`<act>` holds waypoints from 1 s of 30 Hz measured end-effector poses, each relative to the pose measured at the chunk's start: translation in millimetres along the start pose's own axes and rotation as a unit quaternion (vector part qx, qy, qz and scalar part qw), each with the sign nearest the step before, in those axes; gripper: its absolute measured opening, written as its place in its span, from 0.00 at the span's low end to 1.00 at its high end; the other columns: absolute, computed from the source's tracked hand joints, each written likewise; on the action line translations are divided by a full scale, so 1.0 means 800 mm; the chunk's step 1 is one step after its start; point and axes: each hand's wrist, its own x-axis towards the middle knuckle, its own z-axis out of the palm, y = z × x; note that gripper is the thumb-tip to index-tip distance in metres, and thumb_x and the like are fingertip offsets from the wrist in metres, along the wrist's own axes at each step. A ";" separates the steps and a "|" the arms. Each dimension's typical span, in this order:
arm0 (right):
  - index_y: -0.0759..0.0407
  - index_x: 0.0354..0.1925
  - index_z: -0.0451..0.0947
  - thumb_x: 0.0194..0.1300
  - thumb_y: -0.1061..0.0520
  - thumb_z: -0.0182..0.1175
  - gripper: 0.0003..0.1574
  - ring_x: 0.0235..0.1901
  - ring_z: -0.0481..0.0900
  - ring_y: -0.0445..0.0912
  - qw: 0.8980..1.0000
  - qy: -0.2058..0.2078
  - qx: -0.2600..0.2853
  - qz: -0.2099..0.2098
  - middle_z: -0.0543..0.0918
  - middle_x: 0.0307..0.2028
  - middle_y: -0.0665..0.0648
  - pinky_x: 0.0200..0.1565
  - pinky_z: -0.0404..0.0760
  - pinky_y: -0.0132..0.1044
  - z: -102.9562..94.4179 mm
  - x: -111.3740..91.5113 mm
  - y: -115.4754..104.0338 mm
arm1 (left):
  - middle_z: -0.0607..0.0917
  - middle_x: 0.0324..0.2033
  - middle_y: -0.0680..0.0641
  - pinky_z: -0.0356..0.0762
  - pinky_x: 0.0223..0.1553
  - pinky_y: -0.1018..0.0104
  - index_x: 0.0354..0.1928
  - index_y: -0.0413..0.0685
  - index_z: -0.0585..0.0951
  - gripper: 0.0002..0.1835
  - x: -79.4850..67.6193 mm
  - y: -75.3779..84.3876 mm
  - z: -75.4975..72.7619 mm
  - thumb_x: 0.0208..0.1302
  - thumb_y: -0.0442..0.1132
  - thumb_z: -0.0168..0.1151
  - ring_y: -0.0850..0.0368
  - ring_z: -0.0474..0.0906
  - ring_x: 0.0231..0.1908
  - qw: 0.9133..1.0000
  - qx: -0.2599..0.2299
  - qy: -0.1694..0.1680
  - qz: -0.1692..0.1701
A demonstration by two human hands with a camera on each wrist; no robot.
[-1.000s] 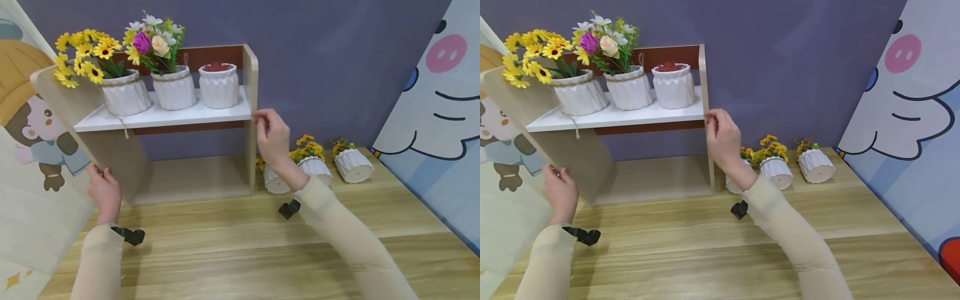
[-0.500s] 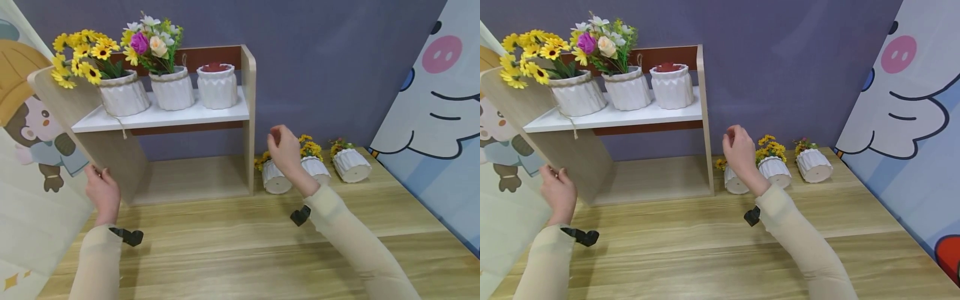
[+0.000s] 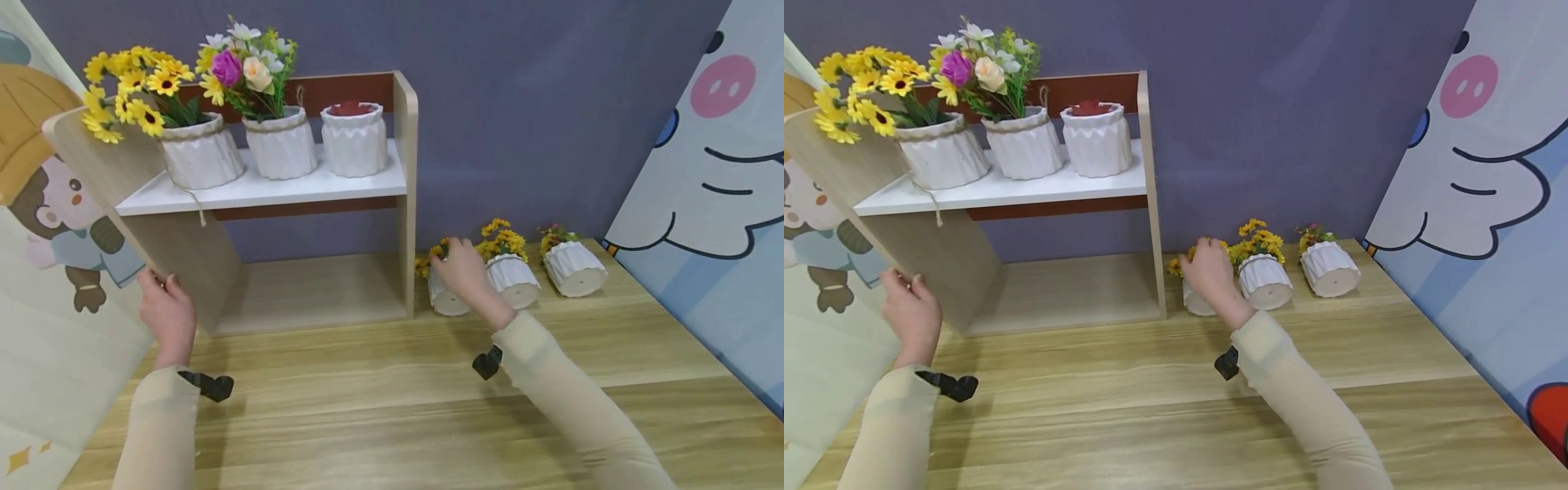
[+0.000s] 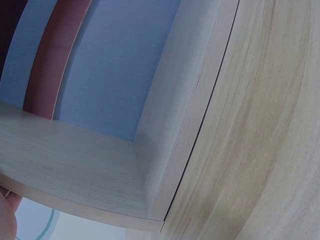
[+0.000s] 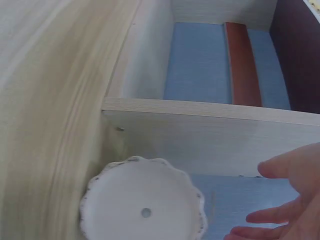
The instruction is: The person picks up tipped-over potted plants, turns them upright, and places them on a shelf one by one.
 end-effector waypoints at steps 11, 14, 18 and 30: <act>0.69 0.66 0.48 0.62 0.38 0.50 0.49 0.59 0.57 0.67 0.997 -0.048 -0.028 0.062 0.56 0.62 0.75 0.58 0.60 0.57 0.031 0.001 0.013 | 0.76 0.47 0.31 0.69 0.46 0.43 0.54 0.43 0.63 0.18 0.000 -0.002 0.001 0.70 0.47 0.37 0.34 0.73 0.48 1.000 0.002 0.000 -0.001; 0.67 0.67 0.44 0.61 0.38 0.50 0.51 0.61 0.55 0.68 0.996 -0.046 -0.023 0.079 0.53 0.64 0.74 0.59 0.58 0.58 0.041 0.002 0.014 | 0.76 0.48 0.31 0.69 0.46 0.43 0.54 0.44 0.64 0.18 0.000 -0.003 0.001 0.70 0.47 0.38 0.34 0.73 0.49 1.000 0.003 0.004 0.000; 0.67 0.68 0.39 0.60 0.37 0.52 0.55 0.63 0.53 0.67 0.993 -0.049 -0.028 0.101 0.49 0.65 0.74 0.59 0.56 0.61 0.052 0.006 0.013 | 0.76 0.47 0.31 0.69 0.47 0.43 0.54 0.44 0.64 0.18 0.000 -0.003 0.001 0.70 0.47 0.38 0.34 0.73 0.48 1.000 -0.001 0.005 0.000; 0.69 0.68 0.36 0.57 0.32 0.53 0.62 0.64 0.50 0.67 0.979 -0.088 -0.120 0.142 0.49 0.64 0.76 0.58 0.54 0.64 0.065 0.019 0.018 | 0.77 0.46 0.31 0.68 0.45 0.43 0.54 0.44 0.63 0.18 0.000 -0.001 0.001 0.70 0.46 0.38 0.33 0.73 0.47 1.000 -0.002 0.009 0.008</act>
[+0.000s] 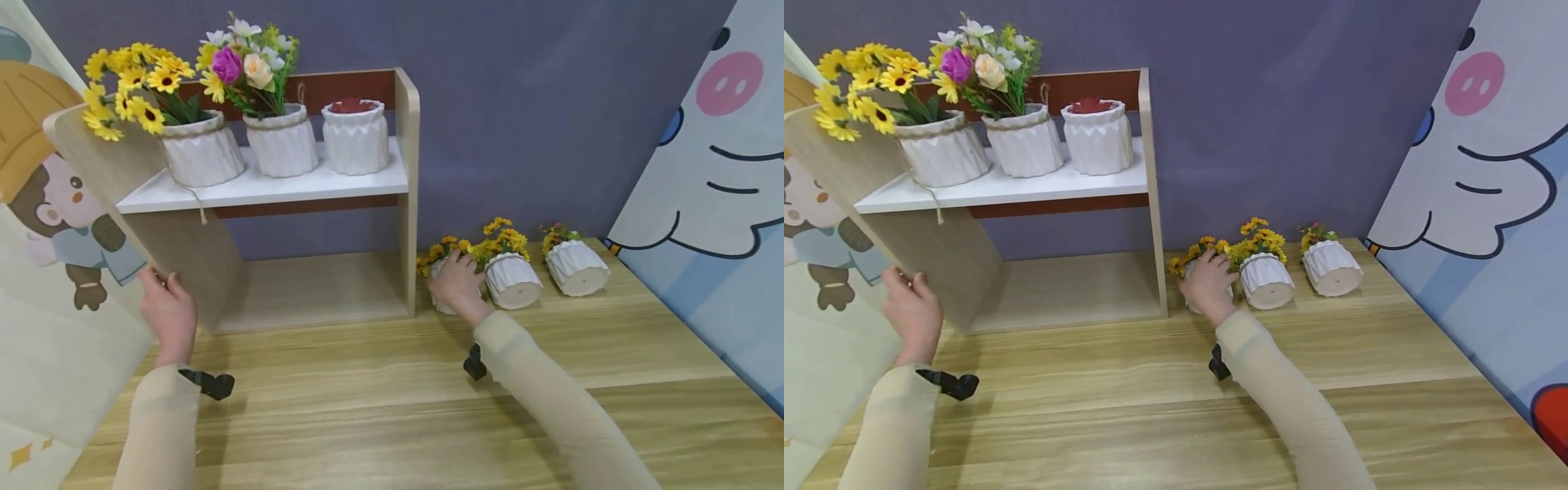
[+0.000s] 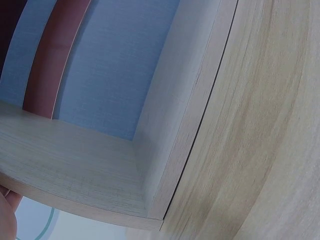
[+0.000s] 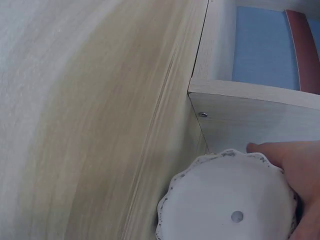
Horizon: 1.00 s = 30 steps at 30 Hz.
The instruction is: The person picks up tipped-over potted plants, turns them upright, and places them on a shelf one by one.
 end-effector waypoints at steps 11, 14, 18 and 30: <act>0.71 0.64 0.48 0.51 0.32 0.58 0.60 0.59 0.54 0.67 0.999 0.025 0.030 -0.030 0.56 0.59 0.76 0.57 0.57 0.61 -0.005 -0.005 0.018 | 0.77 0.46 0.31 0.69 0.44 0.44 0.54 0.43 0.63 0.17 0.000 -0.001 -0.001 0.70 0.46 0.38 0.35 0.74 0.47 1.000 0.002 -0.005 -0.002; 0.71 0.63 0.49 0.51 0.31 0.57 0.59 0.58 0.56 0.68 0.998 0.030 0.032 -0.035 0.58 0.58 0.76 0.55 0.57 0.62 -0.005 -0.004 0.024 | 0.77 0.46 0.32 0.69 0.44 0.44 0.54 0.44 0.63 0.17 -0.001 0.000 -0.001 0.70 0.46 0.37 0.35 0.74 0.47 1.000 0.006 -0.007 -0.004; 0.70 0.64 0.48 0.52 0.31 0.56 0.59 0.58 0.56 0.69 0.998 0.024 0.032 -0.037 0.58 0.58 0.76 0.54 0.57 0.63 -0.005 -0.003 0.027 | 0.77 0.45 0.31 0.68 0.44 0.43 0.54 0.43 0.63 0.17 -0.001 0.000 -0.001 0.70 0.46 0.37 0.34 0.74 0.46 1.000 0.002 -0.003 0.000; 0.69 0.67 0.43 0.49 0.30 0.59 0.65 0.60 0.54 0.68 0.998 0.034 -0.030 -0.032 0.56 0.60 0.76 0.55 0.56 0.63 -0.001 -0.003 0.025 | 0.77 0.43 0.32 0.67 0.41 0.44 0.53 0.44 0.63 0.18 -0.001 -0.001 0.001 0.70 0.47 0.37 0.35 0.73 0.43 1.000 0.010 -0.005 -0.002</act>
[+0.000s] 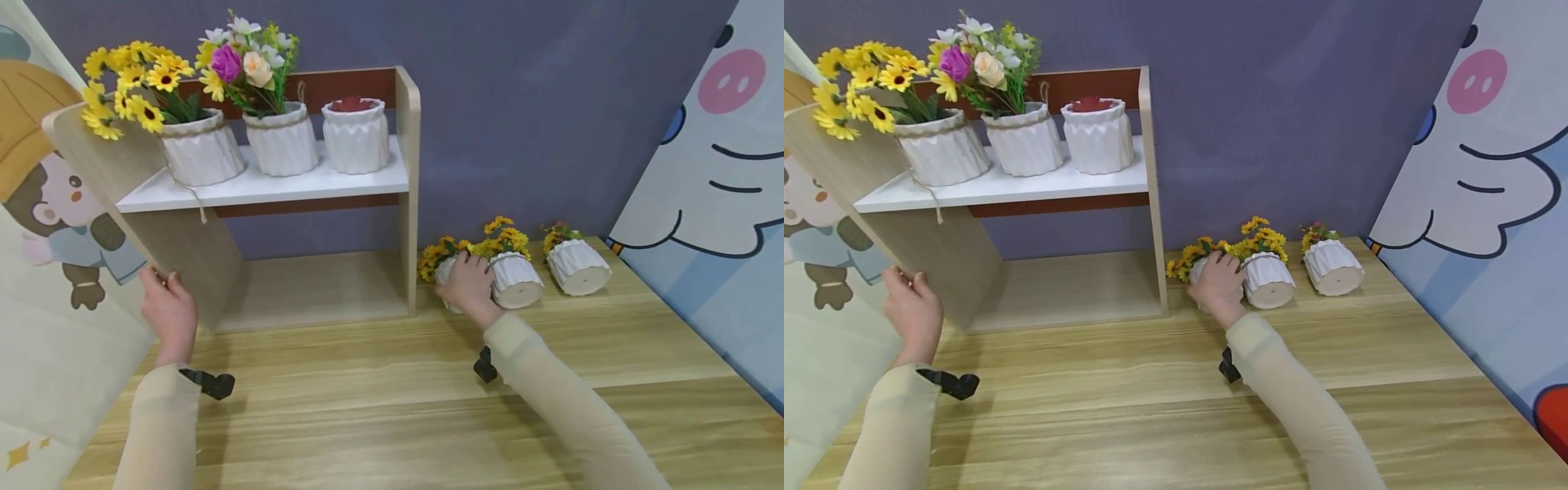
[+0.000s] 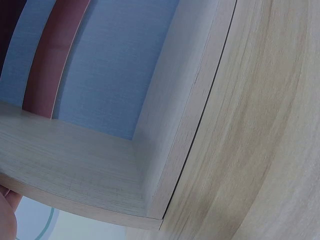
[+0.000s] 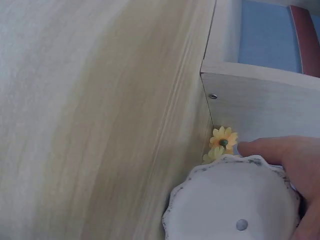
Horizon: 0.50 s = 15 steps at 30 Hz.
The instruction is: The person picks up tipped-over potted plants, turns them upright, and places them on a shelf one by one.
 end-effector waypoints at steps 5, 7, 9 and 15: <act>0.67 0.67 0.47 0.47 0.30 0.60 0.65 0.59 0.56 0.68 1.000 0.021 0.022 0.001 0.59 0.59 0.75 0.53 0.58 0.63 0.004 0.001 0.008 | 0.76 0.43 0.31 0.69 0.42 0.44 0.53 0.43 0.63 0.19 0.000 0.002 0.000 0.70 0.48 0.36 0.35 0.74 0.45 1.000 0.002 -0.005 -0.005; 0.66 0.66 0.48 0.47 0.30 0.61 0.63 0.59 0.56 0.68 0.999 0.032 0.030 -0.004 0.60 0.59 0.74 0.53 0.59 0.63 0.006 0.000 0.011 | 0.76 0.44 0.31 0.69 0.42 0.44 0.53 0.42 0.63 0.19 0.000 0.003 0.000 0.70 0.48 0.36 0.35 0.74 0.45 1.000 0.001 -0.005 -0.004; 0.66 0.66 0.50 0.47 0.30 0.61 0.62 0.58 0.58 0.67 0.998 0.043 0.035 -0.014 0.62 0.58 0.74 0.52 0.60 0.63 0.008 -0.001 0.014 | 0.76 0.42 0.31 0.68 0.41 0.45 0.53 0.42 0.64 0.19 0.000 0.003 0.000 0.70 0.48 0.36 0.35 0.74 0.43 1.000 0.000 -0.002 -0.001; 0.65 0.64 0.54 0.47 0.30 0.59 0.59 0.55 0.62 0.66 0.995 0.077 0.044 -0.050 0.65 0.56 0.72 0.48 0.63 0.62 0.014 -0.005 0.022 | 0.74 0.36 0.32 0.64 0.35 0.46 0.50 0.41 0.64 0.17 -0.002 0.001 0.000 0.70 0.46 0.38 0.34 0.71 0.37 1.000 0.001 0.009 0.006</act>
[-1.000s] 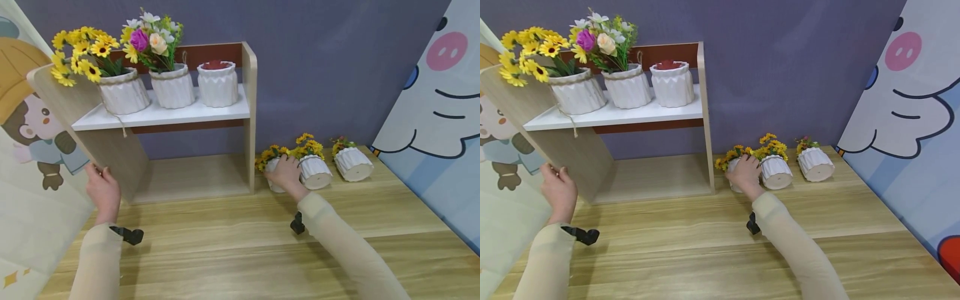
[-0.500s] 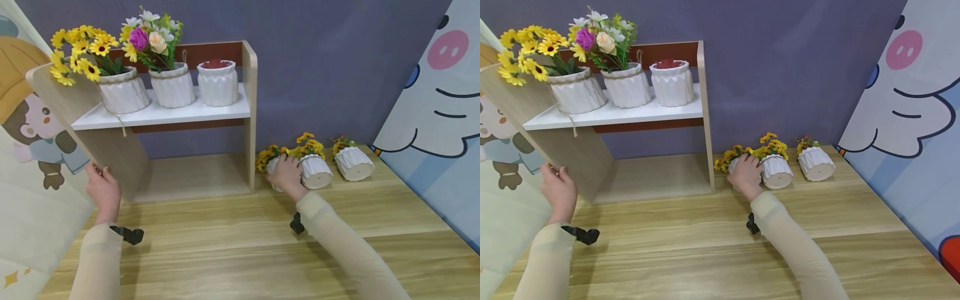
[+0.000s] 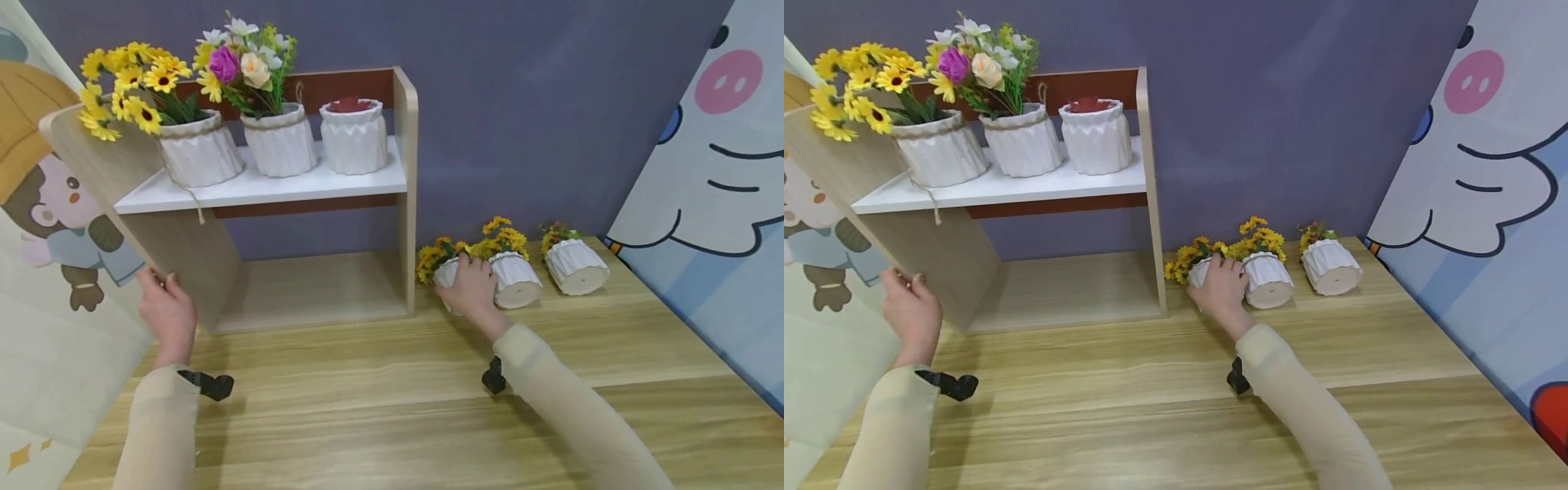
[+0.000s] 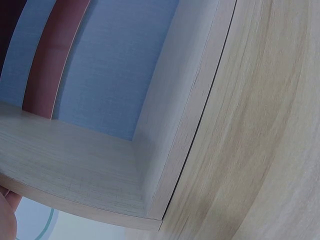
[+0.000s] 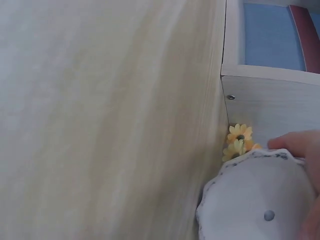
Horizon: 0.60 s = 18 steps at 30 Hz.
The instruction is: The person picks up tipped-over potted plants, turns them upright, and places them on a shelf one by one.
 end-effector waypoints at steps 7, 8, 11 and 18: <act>0.65 0.64 0.55 0.47 0.32 0.61 0.58 0.57 0.62 0.64 0.998 0.033 0.037 -0.037 0.65 0.58 0.70 0.52 0.63 0.60 0.002 -0.009 0.013 | 0.75 0.39 0.32 0.66 0.38 0.45 0.52 0.43 0.64 0.17 0.000 -0.001 -0.002 0.70 0.47 0.37 0.34 0.72 0.39 1.000 0.003 -0.007 -0.004; 0.66 0.64 0.55 0.47 0.33 0.61 0.57 0.57 0.62 0.64 0.997 0.040 0.039 -0.046 0.65 0.58 0.70 0.53 0.63 0.60 0.002 -0.011 0.015 | 0.75 0.39 0.31 0.66 0.38 0.44 0.52 0.43 0.63 0.17 0.000 -0.001 -0.002 0.70 0.47 0.37 0.34 0.73 0.40 1.000 0.004 -0.009 -0.004; 0.67 0.63 0.56 0.48 0.34 0.61 0.56 0.56 0.64 0.64 0.995 0.054 0.049 -0.072 0.66 0.58 0.70 0.54 0.64 0.58 0.001 -0.014 0.021 | 0.75 0.39 0.31 0.66 0.38 0.45 0.52 0.43 0.63 0.18 0.001 -0.001 -0.002 0.70 0.47 0.37 0.34 0.72 0.40 1.000 0.003 -0.010 -0.005; 0.67 0.63 0.56 0.49 0.32 0.60 0.57 0.56 0.66 0.62 0.990 0.050 0.095 -0.090 0.67 0.58 0.69 0.55 0.65 0.55 0.000 -0.020 0.034 | 0.75 0.41 0.31 0.66 0.41 0.44 0.52 0.43 0.63 0.17 0.001 0.000 0.000 0.70 0.47 0.37 0.34 0.73 0.42 1.000 -0.003 -0.011 -0.009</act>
